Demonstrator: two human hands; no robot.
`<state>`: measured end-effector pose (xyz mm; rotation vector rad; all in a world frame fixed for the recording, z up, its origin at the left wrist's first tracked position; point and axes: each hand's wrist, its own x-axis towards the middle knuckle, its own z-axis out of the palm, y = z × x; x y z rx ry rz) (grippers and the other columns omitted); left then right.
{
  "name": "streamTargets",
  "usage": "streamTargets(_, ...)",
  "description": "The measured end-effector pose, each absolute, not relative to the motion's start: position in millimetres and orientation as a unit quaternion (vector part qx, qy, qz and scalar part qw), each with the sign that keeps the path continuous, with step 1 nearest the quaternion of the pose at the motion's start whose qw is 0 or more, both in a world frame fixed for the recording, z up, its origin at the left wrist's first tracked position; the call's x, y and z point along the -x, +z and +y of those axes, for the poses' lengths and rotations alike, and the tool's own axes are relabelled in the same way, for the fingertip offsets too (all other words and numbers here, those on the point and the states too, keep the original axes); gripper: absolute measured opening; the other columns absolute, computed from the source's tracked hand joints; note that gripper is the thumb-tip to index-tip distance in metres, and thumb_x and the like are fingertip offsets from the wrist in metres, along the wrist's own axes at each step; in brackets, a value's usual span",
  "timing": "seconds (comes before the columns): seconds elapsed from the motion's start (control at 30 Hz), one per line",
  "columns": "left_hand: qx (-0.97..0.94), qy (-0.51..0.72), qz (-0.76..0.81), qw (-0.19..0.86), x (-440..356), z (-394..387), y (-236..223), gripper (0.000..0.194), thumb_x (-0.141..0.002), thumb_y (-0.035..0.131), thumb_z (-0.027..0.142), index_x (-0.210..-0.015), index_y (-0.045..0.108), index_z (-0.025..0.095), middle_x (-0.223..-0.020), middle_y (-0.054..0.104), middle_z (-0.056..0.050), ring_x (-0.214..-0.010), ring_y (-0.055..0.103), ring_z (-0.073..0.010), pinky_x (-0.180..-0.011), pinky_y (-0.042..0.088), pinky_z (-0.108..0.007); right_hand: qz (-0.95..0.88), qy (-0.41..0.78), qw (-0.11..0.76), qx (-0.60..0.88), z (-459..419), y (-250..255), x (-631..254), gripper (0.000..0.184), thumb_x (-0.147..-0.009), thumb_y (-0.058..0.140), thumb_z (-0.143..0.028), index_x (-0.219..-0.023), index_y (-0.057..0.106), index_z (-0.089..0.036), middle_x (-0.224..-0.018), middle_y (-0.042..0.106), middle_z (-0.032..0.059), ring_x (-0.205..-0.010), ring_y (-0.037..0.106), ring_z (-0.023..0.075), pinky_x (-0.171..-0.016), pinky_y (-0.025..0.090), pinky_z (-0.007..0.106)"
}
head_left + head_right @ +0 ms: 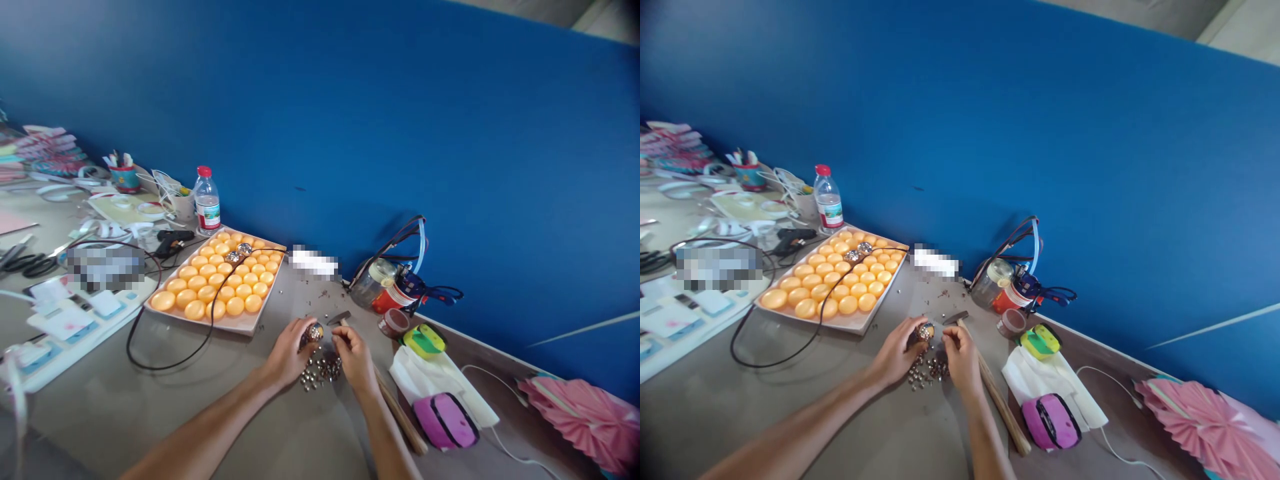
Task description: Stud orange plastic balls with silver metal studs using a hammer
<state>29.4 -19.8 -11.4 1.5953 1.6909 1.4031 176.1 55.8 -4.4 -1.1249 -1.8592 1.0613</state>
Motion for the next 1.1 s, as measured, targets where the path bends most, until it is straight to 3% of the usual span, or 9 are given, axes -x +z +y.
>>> streamTargets(0.1, -0.551, 0.519, 0.621, 0.204, -28, -19, -12, 0.039, -0.077, 0.050, 0.017, -0.116, 0.049, 0.021, -0.108, 0.059, -0.009, -0.102, 0.053, -0.0209, -0.092, 0.041, -0.038, -0.796, 0.329, 0.294, 0.414, 62, -12, -183, 0.016, -0.072, 0.052, -0.022, -0.084, 0.064, -0.018, -0.083, 0.065, 0.0059, -0.078, 0.059, 0.0205, -0.073, 0.045, 0.031)
streamTargets(0.23, -0.549, 0.524, 0.620, 0.198, -29, -17, -16, 0.039, -0.076, 0.051, 0.016, -0.115, 0.049, 0.021, -0.109, 0.059, -0.008, -0.102, 0.053, -0.0206, -0.092, 0.041, -0.038, -0.863, 0.233, 0.217, 0.391, 59, -16, -185, 0.022, -0.069, 0.052, -0.015, -0.086, 0.066, -0.019, -0.083, 0.064, 0.0071, -0.081, 0.058, 0.0221, -0.075, 0.043, 0.032)
streamTargets(0.4, -0.551, 0.524, 0.620, 0.193, -29, -18, -16, 0.039, -0.076, 0.050, 0.015, -0.114, 0.050, 0.021, -0.110, 0.059, -0.007, -0.104, 0.053, -0.0199, -0.093, 0.041, -0.037, -0.869, 0.212, 0.213, 0.393, 53, -12, -179, 0.019, -0.072, 0.046, -0.012, -0.075, 0.064, -0.019, -0.076, 0.063, 0.0058, -0.078, 0.057, 0.0204, -0.073, 0.041, 0.029)
streamTargets(0.57, -0.545, 0.526, 0.622, 0.201, -29, -18, -13, 0.040, -0.075, 0.051, 0.013, -0.114, 0.050, 0.021, -0.110, 0.060, -0.007, -0.104, 0.054, -0.0198, -0.094, 0.040, -0.037, -0.884, 0.203, 0.225, 0.357, 47, -8, -172, 0.027, -0.074, 0.043, -0.010, -0.087, 0.065, -0.019, -0.082, 0.062, 0.0059, -0.082, 0.055, 0.0202, -0.073, 0.040, 0.029)
streamTargets(0.7, -0.542, 0.527, 0.622, 0.203, -30, -18, -13, 0.042, -0.073, 0.052, 0.012, -0.114, 0.051, 0.022, -0.109, 0.060, -0.006, -0.103, 0.055, -0.0194, -0.093, 0.041, -0.036, -0.884, 0.188, 0.206, 0.375, 42, -11, -165, 0.023, -0.076, 0.042, -0.010, -0.073, 0.064, -0.019, -0.075, 0.061, 0.0063, -0.075, 0.054, 0.0195, -0.068, 0.038, 0.029)
streamTargets(0.87, -0.542, 0.520, 0.627, 0.206, -29, -18, -14, 0.041, -0.074, 0.051, 0.013, -0.114, 0.050, 0.021, -0.109, 0.060, -0.007, -0.103, 0.054, -0.0196, -0.093, 0.041, -0.036, -0.853, 0.269, 0.235, 0.381, 43, -13, -166, 0.021, -0.076, 0.042, -0.012, -0.070, 0.061, -0.018, -0.072, 0.061, 0.0056, -0.073, 0.055, 0.0189, -0.068, 0.038, 0.028)
streamTargets(1.0, -0.542, 0.522, 0.624, 0.211, -28, -18, -14, 0.040, -0.076, 0.052, 0.016, -0.115, 0.049, 0.021, -0.109, 0.059, -0.007, -0.102, 0.054, -0.0199, -0.091, 0.041, -0.037, -0.767, 0.386, 0.304, 0.414, 50, -10, -172, 0.020, -0.076, 0.044, -0.019, -0.085, 0.062, -0.018, -0.078, 0.063, 0.0043, -0.072, 0.056, 0.0178, -0.068, 0.041, 0.028)
streamTargets(1.1, -0.540, 0.524, 0.624, 0.212, -28, -18, -12, 0.038, -0.077, 0.052, 0.018, -0.115, 0.049, 0.021, -0.109, 0.059, -0.007, -0.102, 0.054, -0.0203, -0.091, 0.041, -0.037, -0.699, 0.436, 0.357, 0.440, 56, -9, -176, 0.027, -0.079, 0.044, -0.029, -0.095, 0.062, -0.017, -0.064, 0.057, 0.0010, -0.060, 0.050, 0.0159, -0.061, 0.040, 0.028)
